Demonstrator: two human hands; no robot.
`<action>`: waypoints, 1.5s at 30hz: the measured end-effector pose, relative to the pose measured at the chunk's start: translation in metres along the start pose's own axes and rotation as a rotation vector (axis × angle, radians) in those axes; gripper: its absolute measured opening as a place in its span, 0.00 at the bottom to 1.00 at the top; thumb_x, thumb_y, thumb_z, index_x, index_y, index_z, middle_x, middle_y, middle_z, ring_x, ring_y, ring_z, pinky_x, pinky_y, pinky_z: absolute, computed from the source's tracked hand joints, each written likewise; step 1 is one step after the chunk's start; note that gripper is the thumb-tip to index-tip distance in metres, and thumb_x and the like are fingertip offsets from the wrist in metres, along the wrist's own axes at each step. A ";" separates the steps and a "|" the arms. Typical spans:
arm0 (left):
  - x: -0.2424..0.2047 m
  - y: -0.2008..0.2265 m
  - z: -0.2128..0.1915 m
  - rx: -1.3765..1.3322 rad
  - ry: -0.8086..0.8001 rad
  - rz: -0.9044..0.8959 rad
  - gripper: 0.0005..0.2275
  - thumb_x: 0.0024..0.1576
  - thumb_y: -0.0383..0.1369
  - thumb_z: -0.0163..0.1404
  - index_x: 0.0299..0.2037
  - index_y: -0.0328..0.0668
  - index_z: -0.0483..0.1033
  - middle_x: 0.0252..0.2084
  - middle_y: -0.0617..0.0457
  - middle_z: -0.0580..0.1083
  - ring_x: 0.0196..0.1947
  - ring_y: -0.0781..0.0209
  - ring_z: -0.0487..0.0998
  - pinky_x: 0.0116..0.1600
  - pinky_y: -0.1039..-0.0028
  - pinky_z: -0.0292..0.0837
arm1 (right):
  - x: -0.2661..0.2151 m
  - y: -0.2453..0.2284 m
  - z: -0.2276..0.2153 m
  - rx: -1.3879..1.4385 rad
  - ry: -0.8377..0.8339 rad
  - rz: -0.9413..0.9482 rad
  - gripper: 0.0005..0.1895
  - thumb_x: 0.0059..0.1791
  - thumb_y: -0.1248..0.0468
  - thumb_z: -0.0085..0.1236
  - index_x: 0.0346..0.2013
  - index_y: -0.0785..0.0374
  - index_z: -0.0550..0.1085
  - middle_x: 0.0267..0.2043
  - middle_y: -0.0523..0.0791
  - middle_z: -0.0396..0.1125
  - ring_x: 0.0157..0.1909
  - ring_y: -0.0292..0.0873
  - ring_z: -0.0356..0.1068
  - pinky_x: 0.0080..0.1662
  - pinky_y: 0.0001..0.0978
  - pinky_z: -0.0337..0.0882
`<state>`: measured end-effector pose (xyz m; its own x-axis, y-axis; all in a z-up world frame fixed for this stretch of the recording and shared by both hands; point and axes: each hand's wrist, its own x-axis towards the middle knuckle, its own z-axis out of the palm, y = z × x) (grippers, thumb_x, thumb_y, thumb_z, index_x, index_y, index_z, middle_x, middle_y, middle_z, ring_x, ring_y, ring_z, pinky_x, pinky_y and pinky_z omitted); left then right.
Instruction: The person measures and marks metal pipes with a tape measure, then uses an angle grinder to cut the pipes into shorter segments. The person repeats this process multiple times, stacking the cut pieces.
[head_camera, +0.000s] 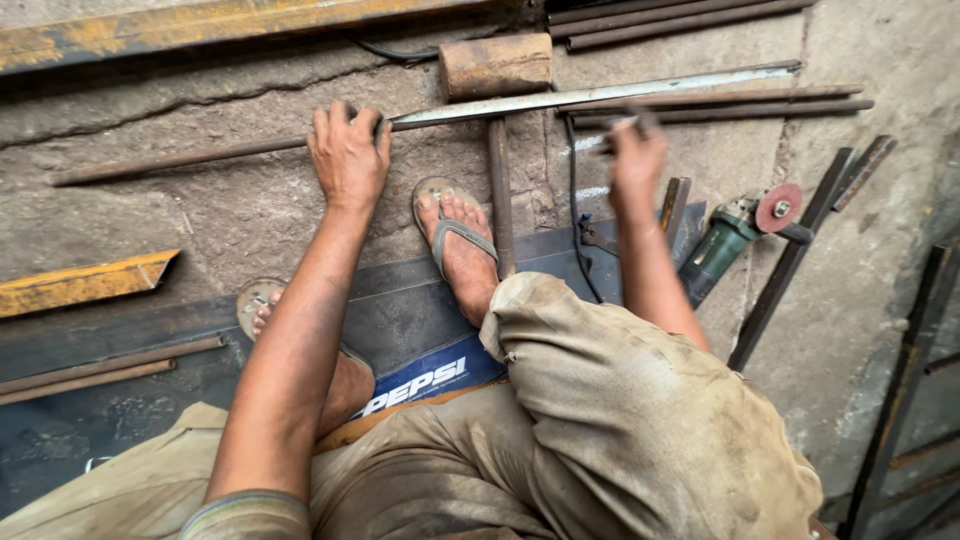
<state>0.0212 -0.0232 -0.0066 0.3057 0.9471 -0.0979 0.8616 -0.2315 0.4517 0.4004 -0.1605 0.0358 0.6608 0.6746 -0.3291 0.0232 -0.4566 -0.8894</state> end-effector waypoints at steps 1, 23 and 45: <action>0.000 0.000 0.002 -0.006 0.011 0.002 0.10 0.60 0.42 0.61 0.40 0.47 0.81 0.42 0.48 0.70 0.45 0.51 0.70 0.46 0.60 0.68 | -0.016 0.000 0.012 -0.022 -0.080 -0.031 0.24 0.56 0.66 0.55 0.66 0.70 0.66 0.57 0.53 0.70 0.53 0.43 0.76 0.53 0.34 0.81; 0.003 -0.005 0.011 0.006 0.077 0.055 0.10 0.60 0.41 0.63 0.40 0.45 0.80 0.41 0.50 0.73 0.43 0.55 0.71 0.44 0.64 0.70 | -0.024 -0.022 0.108 -0.434 -0.223 -0.603 0.05 0.53 0.67 0.65 0.43 0.63 0.78 0.40 0.43 0.75 0.40 0.36 0.76 0.42 0.25 0.79; 0.001 0.001 -0.001 0.012 0.110 0.077 0.09 0.60 0.41 0.62 0.41 0.47 0.79 0.42 0.50 0.71 0.45 0.53 0.71 0.46 0.61 0.69 | -0.006 -0.015 0.102 -0.646 -0.353 -0.476 0.04 0.53 0.64 0.64 0.39 0.61 0.81 0.37 0.44 0.75 0.38 0.40 0.76 0.41 0.36 0.78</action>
<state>0.0221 -0.0224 -0.0054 0.3259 0.9448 0.0346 0.8420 -0.3067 0.4438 0.3193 -0.0984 0.0181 0.2043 0.9685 -0.1427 0.7282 -0.2477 -0.6390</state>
